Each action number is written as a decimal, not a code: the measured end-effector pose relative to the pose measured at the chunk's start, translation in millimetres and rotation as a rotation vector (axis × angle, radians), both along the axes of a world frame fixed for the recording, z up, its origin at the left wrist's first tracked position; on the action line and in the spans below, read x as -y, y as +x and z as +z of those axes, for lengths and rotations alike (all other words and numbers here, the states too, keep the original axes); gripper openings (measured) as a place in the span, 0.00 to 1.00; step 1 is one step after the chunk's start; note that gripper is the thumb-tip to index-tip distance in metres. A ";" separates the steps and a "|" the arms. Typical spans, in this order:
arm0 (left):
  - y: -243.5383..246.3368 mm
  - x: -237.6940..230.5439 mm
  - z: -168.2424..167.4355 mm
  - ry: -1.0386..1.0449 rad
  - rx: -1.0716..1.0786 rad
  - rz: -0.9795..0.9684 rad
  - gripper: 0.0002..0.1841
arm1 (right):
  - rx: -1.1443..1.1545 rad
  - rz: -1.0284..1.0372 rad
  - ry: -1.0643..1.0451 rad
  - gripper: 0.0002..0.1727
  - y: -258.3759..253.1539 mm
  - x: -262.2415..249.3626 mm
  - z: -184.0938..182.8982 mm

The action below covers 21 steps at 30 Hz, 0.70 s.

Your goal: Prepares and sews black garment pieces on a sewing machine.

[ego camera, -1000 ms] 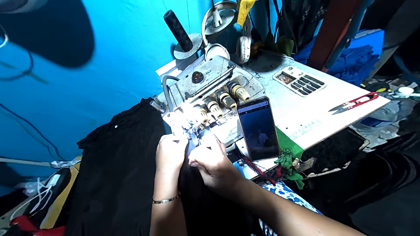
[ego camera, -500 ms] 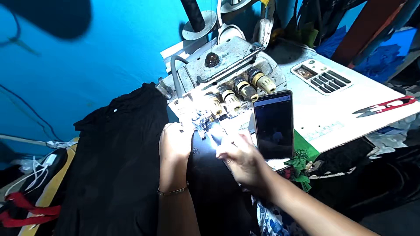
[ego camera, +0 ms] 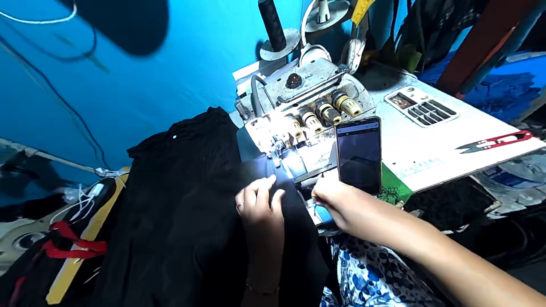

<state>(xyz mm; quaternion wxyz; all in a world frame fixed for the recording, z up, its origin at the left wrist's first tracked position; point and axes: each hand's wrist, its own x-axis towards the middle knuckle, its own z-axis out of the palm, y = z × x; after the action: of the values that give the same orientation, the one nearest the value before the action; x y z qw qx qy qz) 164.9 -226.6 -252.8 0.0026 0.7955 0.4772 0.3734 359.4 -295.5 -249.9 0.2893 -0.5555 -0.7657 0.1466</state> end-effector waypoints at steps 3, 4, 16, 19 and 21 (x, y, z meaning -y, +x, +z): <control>18.5 44.9 -17.2 -0.073 0.101 -0.235 0.07 | -0.076 -0.031 -0.034 0.02 21.6 19.2 4.8; 24.6 65.7 -19.0 -0.226 0.082 -0.447 0.08 | -0.072 -0.050 -0.048 0.03 31.2 25.4 7.8; -104.8 15.6 68.9 -0.275 -0.145 0.006 0.22 | -0.157 -0.326 0.183 0.25 -40.8 7.3 -6.9; -154.8 13.3 78.8 -0.292 -0.012 0.146 0.24 | -0.143 -0.363 0.212 0.11 -60.9 -11.9 -25.9; -197.5 12.5 75.8 -0.293 0.020 0.190 0.23 | -0.285 -0.331 0.109 0.07 -48.3 -2.1 -13.4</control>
<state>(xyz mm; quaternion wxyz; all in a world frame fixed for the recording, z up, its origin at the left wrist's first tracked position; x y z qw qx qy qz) -32.5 -239.1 -177.0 0.0881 0.7340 0.5997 0.3062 311.1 -293.5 -263.3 0.4441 -0.6307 -0.6223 0.1328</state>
